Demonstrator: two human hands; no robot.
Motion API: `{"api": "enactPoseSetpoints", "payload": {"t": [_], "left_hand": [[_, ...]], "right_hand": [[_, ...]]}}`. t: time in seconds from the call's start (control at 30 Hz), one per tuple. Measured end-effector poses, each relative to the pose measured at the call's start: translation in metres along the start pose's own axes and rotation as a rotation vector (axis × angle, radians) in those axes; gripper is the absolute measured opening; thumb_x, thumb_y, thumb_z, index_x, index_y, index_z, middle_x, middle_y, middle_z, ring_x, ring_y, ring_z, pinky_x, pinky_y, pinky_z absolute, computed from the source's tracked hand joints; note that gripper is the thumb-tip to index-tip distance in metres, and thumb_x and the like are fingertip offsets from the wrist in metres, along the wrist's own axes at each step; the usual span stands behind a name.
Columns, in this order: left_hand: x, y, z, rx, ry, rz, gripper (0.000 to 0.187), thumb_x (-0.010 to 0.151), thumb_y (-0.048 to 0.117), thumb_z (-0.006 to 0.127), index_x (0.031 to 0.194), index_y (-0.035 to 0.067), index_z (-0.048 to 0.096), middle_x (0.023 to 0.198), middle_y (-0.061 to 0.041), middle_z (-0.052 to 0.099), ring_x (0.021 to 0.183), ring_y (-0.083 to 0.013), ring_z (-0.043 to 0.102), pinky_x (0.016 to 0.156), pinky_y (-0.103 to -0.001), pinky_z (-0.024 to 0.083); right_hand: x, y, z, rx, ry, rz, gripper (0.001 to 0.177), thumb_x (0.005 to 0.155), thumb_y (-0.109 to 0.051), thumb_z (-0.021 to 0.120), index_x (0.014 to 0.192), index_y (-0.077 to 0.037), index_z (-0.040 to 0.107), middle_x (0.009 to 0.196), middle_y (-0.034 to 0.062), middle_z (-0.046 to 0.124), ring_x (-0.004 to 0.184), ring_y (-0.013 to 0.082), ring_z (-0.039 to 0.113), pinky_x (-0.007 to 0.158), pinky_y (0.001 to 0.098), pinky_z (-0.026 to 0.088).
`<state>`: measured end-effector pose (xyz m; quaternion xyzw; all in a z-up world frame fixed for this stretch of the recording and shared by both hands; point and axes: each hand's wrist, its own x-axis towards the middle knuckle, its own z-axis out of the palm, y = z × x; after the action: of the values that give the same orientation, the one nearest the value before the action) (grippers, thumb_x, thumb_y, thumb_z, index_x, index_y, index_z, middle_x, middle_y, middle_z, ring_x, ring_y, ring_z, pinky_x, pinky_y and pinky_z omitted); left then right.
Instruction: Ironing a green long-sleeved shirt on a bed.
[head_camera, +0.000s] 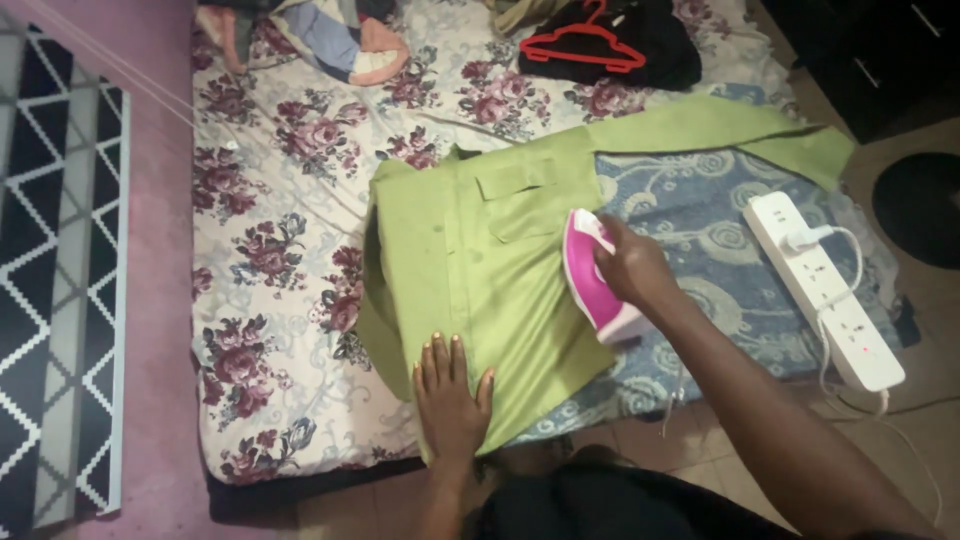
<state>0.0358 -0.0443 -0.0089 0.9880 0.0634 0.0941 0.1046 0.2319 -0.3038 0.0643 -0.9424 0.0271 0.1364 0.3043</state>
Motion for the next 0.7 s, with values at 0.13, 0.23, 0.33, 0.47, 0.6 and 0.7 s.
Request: {"api": "enactPoseSetpoints", "payload": {"t": [0.13, 0.23, 0.33, 0.47, 0.6, 0.7], "left_hand": [[0.0, 0.0, 0.002, -0.014, 0.017, -0.005, 0.072, 0.098, 0.053, 0.048, 0.152, 0.007, 0.042, 0.162, -0.018, 0.034, 0.149, -0.0349, 0.031, 0.121, -0.05, 0.022], [-0.005, -0.001, 0.002, -0.024, 0.02, 0.011, 0.07, 0.1, 0.052, 0.048, 0.153, 0.006, 0.042, 0.162, -0.019, 0.034, 0.15, -0.0353, 0.03, 0.122, -0.05, 0.021], [-0.002, 0.009, 0.012, -0.02, 0.017, 0.031, 0.07, 0.1, 0.05, 0.049, 0.152, 0.003, 0.042, 0.161, -0.024, 0.033, 0.15, -0.0382, 0.029, 0.122, -0.052, 0.021], [-0.02, 0.053, 0.03, -0.087, -0.032, 0.249, 0.056, 0.096, 0.037, 0.058, 0.14, 0.002, 0.053, 0.155, -0.026, 0.04, 0.145, -0.0411, 0.035, 0.118, -0.057, 0.026], [-0.035, 0.109, 0.014, -0.347, -0.243, 0.394, 0.039, 0.09, 0.03, 0.073, 0.115, 0.003, 0.062, 0.141, -0.021, 0.05, 0.134, -0.0415, 0.044, 0.114, -0.057, 0.033], [-0.044, 0.114, 0.009, -0.424, -0.403, 0.318, 0.051, 0.085, 0.028, 0.078, 0.125, 0.003, 0.059, 0.139, -0.019, 0.051, 0.129, -0.0406, 0.046, 0.109, -0.055, 0.035]], "right_hand": [[-0.045, 0.042, 0.006, -0.098, 0.181, -0.356, 0.056, 0.097, -0.023, 0.065, 0.148, -0.007, 0.052, 0.122, 0.0248, 0.071, 0.108, 0.0435, 0.071, 0.093, 0.0486, 0.057], [-0.102, 0.053, -0.003, -0.069, 0.129, -0.382, 0.056, 0.094, -0.018, 0.065, 0.146, -0.004, 0.05, 0.12, 0.0263, 0.071, 0.105, 0.0411, 0.072, 0.086, 0.0484, 0.059], [-0.136, 0.066, -0.007, -0.102, 0.147, -0.407, 0.057, 0.094, -0.018, 0.066, 0.147, -0.006, 0.048, 0.12, 0.0254, 0.071, 0.107, 0.0368, 0.073, 0.085, 0.0453, 0.061], [-0.152, 0.072, -0.018, -0.07, 0.013, -0.194, 0.06, 0.093, -0.022, 0.066, 0.149, -0.012, 0.047, 0.122, 0.0218, 0.071, 0.111, 0.0358, 0.072, 0.09, 0.0458, 0.061], [-0.15, 0.06, -0.044, -0.04, -0.113, 0.038, 0.063, 0.095, -0.03, 0.061, 0.153, -0.017, 0.041, 0.133, 0.0193, 0.066, 0.114, 0.038, 0.07, 0.098, 0.0482, 0.057], [-0.141, 0.076, -0.051, -0.026, -0.1, 0.101, 0.064, 0.095, -0.032, 0.061, 0.155, -0.019, 0.041, 0.137, 0.0192, 0.064, 0.113, 0.0377, 0.07, 0.098, 0.0488, 0.056]]}}
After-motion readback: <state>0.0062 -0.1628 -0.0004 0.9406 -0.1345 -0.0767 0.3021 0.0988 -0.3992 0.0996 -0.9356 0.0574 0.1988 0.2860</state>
